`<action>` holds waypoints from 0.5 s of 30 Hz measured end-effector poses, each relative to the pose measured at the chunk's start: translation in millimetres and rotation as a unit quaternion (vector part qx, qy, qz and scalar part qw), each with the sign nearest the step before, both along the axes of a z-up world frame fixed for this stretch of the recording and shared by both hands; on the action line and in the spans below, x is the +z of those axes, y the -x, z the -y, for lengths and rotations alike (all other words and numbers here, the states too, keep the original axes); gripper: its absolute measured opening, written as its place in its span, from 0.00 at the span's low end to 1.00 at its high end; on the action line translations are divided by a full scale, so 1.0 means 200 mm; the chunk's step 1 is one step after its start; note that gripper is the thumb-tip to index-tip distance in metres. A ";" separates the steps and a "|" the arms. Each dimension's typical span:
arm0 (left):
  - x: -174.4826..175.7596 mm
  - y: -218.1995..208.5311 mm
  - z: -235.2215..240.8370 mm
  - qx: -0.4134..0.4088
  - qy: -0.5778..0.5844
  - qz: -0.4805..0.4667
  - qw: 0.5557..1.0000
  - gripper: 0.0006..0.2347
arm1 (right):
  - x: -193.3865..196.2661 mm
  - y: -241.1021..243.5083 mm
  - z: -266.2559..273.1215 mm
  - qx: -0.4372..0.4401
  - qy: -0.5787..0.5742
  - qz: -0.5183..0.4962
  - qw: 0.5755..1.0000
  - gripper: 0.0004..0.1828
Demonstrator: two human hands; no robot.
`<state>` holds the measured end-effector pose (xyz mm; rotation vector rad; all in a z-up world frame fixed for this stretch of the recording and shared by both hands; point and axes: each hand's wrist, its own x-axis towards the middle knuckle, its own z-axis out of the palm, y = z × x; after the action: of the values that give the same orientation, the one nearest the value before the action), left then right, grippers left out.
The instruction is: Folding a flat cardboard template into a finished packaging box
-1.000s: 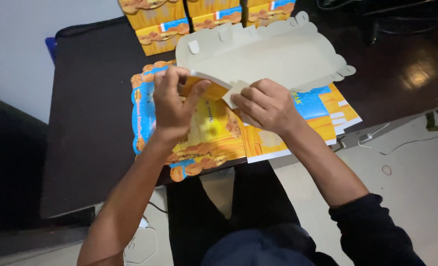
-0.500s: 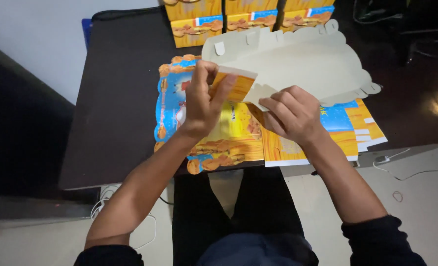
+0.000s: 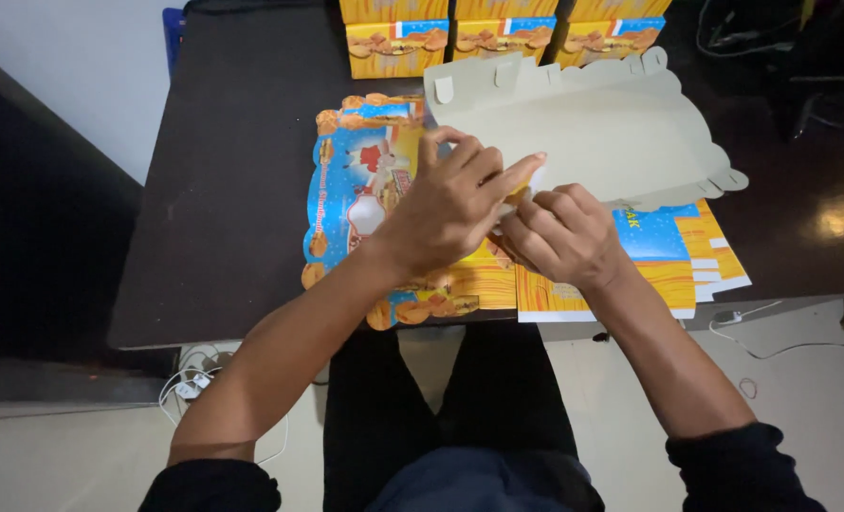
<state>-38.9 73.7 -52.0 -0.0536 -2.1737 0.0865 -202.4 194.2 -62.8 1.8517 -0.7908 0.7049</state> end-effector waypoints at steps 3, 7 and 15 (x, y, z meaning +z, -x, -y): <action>0.00 -0.01 0.02 -0.009 0.011 0.013 1.000 0.28 | 0.01 0.00 0.00 0.008 0.003 0.006 1.000 0.06; 0.02 -0.03 0.02 -0.057 -0.077 0.060 0.994 0.29 | 0.00 0.03 0.00 0.002 0.015 0.008 1.000 0.07; 0.02 -0.04 0.04 -0.099 -0.158 0.058 0.981 0.24 | 0.00 0.04 -0.01 0.008 0.012 0.022 1.000 0.07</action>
<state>-30.5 64.9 -48.5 -0.0944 -2.2610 -0.3822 -210.8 196.7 -62.8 1.8289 -0.7932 0.7655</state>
